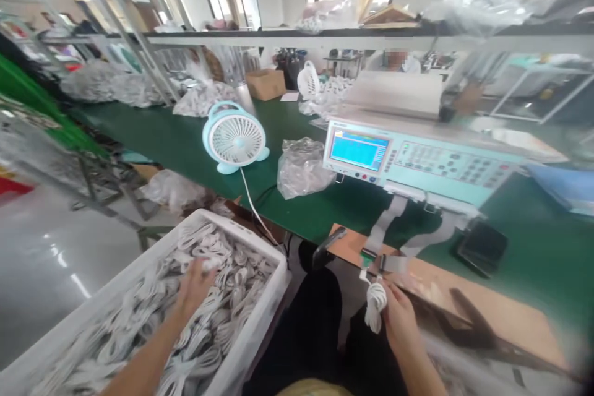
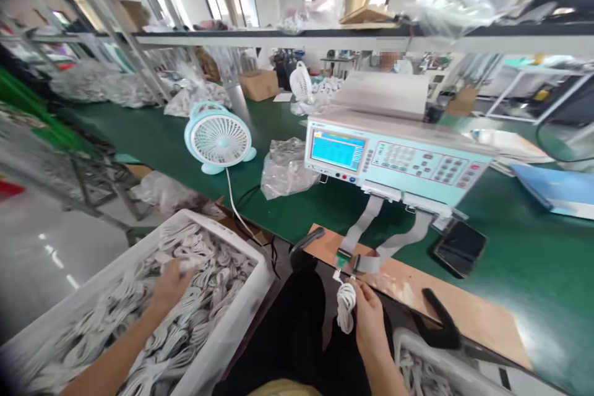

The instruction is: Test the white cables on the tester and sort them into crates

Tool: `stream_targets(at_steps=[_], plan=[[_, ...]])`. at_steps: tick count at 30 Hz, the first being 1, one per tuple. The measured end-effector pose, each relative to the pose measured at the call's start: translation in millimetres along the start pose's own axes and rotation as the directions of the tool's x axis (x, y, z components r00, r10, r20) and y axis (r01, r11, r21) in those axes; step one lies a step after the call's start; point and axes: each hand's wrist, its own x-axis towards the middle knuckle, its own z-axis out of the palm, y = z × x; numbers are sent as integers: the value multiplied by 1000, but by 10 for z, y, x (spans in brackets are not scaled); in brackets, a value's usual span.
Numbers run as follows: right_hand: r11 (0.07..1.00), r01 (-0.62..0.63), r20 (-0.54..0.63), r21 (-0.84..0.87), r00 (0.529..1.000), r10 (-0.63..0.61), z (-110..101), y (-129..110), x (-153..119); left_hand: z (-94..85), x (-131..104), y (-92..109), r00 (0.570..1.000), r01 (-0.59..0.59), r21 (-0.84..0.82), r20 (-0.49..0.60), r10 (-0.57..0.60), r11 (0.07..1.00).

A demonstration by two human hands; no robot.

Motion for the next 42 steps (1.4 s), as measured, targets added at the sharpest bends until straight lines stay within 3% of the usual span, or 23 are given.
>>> stream_targets(at_steps=[1, 3, 4, 6, 7, 9, 10, 11, 12, 14, 17, 21, 23, 24, 26, 28, 29, 31, 33, 35, 38, 40, 42], plan=[[1000, 5, -1, 5, 1000, -5, 5, 10, 0, -36, 33, 158, 994, 59, -10, -94, -60, 998], [1000, 29, -12, 5, 999, -29, 19, 22, -4, -50, 1, 587, 981, 134, -70, -136, -142, 989], [999, 45, -18, 3, 999, -45, 29, 22, -8, -12, -67, 842, 983, 158, -155, -71, -171, 975], [997, 71, -22, -3, 997, -71, 50, 12, -18, 162, -292, 1376, 974, 186, -420, 201, -109, 888], [997, 76, -20, -2, 997, -76, 61, 5, -22, 292, -434, 1634, 929, 227, -521, 371, -22, 822], [997, 75, -16, 17, 997, -75, 80, -7, -28, 606, -730, 2087, 761, 344, -585, 632, 147, 734], [997, 71, -15, 32, 997, -71, 87, -9, -30, 774, -861, 2273, 677, 401, -567, 713, 184, 719], [997, 67, -14, 48, 998, -66, 92, -9, -31, 940, -969, 2429, 621, 447, -550, 758, 197, 706], [996, 64, -14, 64, 998, -64, 95, -5, -31, 1094, -1049, 2556, 588, 480, -543, 782, 207, 689], [994, 67, -12, 82, 998, -66, 97, 9, -26, 1338, -1131, 2732, 579, 519, -563, 785, 220, 643], [994, 96, -8, 50, 995, -95, 97, 33, -26, 1506, -1158, 2850, 620, 537, -601, 757, 206, 592], [992, 116, 40, -41, 993, -114, 63, 1, -115, 1480, -1300, 2861, 661, 553, -602, 738, 137, 577], [988, 93, 102, -125, 992, -80, -35, -77, -216, 1431, -1438, 2834, 618, 599, -569, 776, 126, 564], [978, 81, 144, -191, 988, -54, -125, -135, -275, 1408, -1507, 2813, 570, 650, -535, 813, 119, 540], [922, 72, 222, -380, 975, 15, -406, -276, -395, 1372, -1611, 2758, 424, 798, -424, 900, 102, 429], [772, 95, 247, -629, 965, 83, -795, -418, -498, 1359, -1650, 2689, 269, 918, -290, 957, 110, 272], [645, 107, 228, -756, 968, 106, -1002, -473, -540, 1363, -1648, 2654, 217, 950, -239, 968, 125, 201], [305, 40, 63, -952, 996, 68, -1349, -528, -611, 1385, -1626, 2601, 179, 974, -198, 971, 159, 113], [98, -34, -41, -995, 996, -74, -1499, -496, -675, 1415, -1618, 2592, 203, 971, -221, 963, 177, 87], [151, 54, 35, -987, 991, -128, -1398, -391, -734, 1437, -1649, 2635, 245, 959, -266, 952, 183, 99], [482, 288, 261, -827, 957, -125, -957, -174, -765, 1427, -1749, 2745, 294, 935, -331, 925, 239, 131], [599, 326, 255, -732, 946, -202, -677, -48, -734, 1390, -1810, 2798, 322, 915, -376, 899, 296, 149], [644, 340, 224, -686, 940, -257, -509, 36, -688, 1341, -1838, 2807, 353, 884, -427, 876, 328, 191]])
